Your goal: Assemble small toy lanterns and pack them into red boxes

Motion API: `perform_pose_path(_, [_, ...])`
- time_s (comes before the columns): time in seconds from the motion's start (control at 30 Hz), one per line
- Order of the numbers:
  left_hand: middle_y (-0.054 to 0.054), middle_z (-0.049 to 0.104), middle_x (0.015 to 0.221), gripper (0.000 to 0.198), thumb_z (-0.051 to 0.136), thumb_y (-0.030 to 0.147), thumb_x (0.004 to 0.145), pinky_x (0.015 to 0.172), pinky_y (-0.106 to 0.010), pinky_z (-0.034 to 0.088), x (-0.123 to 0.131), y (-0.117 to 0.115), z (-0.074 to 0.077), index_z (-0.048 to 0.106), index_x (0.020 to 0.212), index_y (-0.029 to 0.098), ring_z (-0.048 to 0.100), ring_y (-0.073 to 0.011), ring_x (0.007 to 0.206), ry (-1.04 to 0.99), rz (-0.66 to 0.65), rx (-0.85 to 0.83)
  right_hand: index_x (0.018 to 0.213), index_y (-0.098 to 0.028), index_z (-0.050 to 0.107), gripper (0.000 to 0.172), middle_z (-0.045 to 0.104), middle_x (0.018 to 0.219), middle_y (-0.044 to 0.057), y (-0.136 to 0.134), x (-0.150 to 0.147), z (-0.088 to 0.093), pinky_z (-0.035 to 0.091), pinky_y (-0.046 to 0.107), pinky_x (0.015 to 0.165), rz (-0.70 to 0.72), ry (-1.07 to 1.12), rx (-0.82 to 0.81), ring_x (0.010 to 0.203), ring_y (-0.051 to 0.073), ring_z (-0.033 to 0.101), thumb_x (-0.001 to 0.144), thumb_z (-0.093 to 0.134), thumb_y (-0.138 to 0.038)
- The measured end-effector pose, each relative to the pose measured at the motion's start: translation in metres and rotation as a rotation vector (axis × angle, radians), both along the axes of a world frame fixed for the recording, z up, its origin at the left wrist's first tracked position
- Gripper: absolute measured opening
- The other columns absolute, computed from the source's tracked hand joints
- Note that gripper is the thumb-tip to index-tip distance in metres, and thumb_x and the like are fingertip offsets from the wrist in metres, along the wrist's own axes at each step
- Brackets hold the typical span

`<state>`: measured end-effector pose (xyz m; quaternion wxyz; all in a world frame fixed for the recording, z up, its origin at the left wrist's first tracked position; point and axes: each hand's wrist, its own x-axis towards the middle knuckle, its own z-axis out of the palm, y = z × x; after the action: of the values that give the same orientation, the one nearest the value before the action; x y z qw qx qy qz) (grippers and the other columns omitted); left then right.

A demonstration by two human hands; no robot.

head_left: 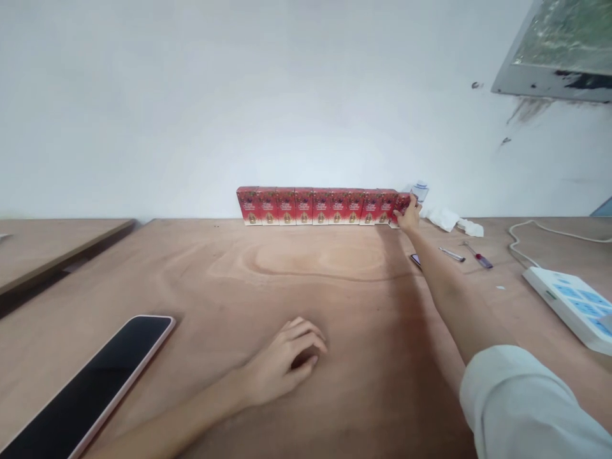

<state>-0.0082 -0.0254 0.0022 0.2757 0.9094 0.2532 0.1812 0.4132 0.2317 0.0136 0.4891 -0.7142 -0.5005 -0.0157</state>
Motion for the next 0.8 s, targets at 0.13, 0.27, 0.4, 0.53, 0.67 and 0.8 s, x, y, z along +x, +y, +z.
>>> perform_pose_path(0.13, [-0.003, 0.059, 0.107, 0.017, 0.05, 0.014, 0.082, 0.095, -0.034, 0.036, 0.002, -0.003, 0.003, 0.056, 0.094, 0.023, 0.05, -0.018, 0.104, 0.019, 0.003, -0.002, 0.14, -0.013, 0.02, 0.09, 0.021, 0.139, 0.022, 0.004, 0.003, 0.001, 0.026, 0.048, 0.107, 0.055, 0.055, -0.062, 0.132, 0.032, 0.028, 0.067, 0.068, -0.035])
perform_pose_path(0.27, [-0.002, 0.057, 0.113, 0.023, 0.06, 0.018, 0.075, 0.095, -0.035, 0.034, 0.007, -0.006, 0.006, 0.058, 0.097, 0.025, 0.048, -0.0204, 0.108, 0.067, 0.021, 0.006, 0.143, -0.009, 0.009, 0.122, 0.007, 0.144, 0.027, 0.004, -0.005, 0.003, 0.023, 0.046, 0.108, 0.113, 0.081, -0.117, 0.137, 0.034, 0.014, 0.052, 0.076, -0.054])
perform_pose_path(0.4, [-0.001, 0.056, 0.114, 0.026, 0.062, 0.019, 0.074, 0.093, -0.034, 0.033, 0.009, -0.008, 0.005, 0.057, 0.099, 0.026, 0.047, -0.0204, 0.109, 0.07, 0.031, 0.002, 0.143, -0.01, 0.005, 0.141, 0.01, 0.145, 0.026, 0.011, -0.023, 0.008, 0.02, 0.046, 0.11, 0.164, 0.085, -0.115, 0.137, 0.035, 0.013, 0.037, 0.08, -0.062])
perform_pose_path(0.53, [-0.001, 0.056, 0.115, 0.026, 0.062, 0.021, 0.074, 0.092, -0.034, 0.032, 0.007, -0.008, 0.003, 0.057, 0.099, 0.027, 0.047, -0.0201, 0.11, 0.065, 0.032, 0.005, 0.145, -0.014, -0.001, 0.149, -0.002, 0.148, 0.028, 0.022, -0.051, 0.013, 0.015, 0.054, 0.109, 0.068, 0.107, -0.187, 0.138, 0.044, 0.009, 0.031, 0.079, -0.065])
perform_pose_path(0.67, [-0.001, 0.056, 0.114, 0.027, 0.062, 0.02, 0.074, 0.092, -0.034, 0.031, 0.007, -0.008, 0.001, 0.056, 0.099, 0.026, 0.047, -0.0197, 0.11, 0.065, 0.028, 0.011, 0.145, -0.021, -0.01, 0.152, -0.019, 0.148, 0.027, 0.029, -0.075, 0.01, 0.008, 0.066, 0.104, -0.058, 0.124, -0.273, 0.135, 0.053, -0.001, 0.031, 0.078, -0.069])
perform_pose_path(0.8, [-0.001, 0.056, 0.114, 0.026, 0.062, 0.021, 0.074, 0.091, -0.033, 0.031, 0.007, -0.008, 0.0, 0.055, 0.099, 0.026, 0.047, -0.0196, 0.109, 0.057, 0.023, 0.041, 0.145, -0.018, -0.016, 0.148, -0.021, 0.148, 0.029, 0.028, -0.09, 0.006, 0.005, 0.065, 0.104, -0.123, 0.077, -0.295, 0.136, 0.051, -0.002, 0.039, 0.074, -0.071])
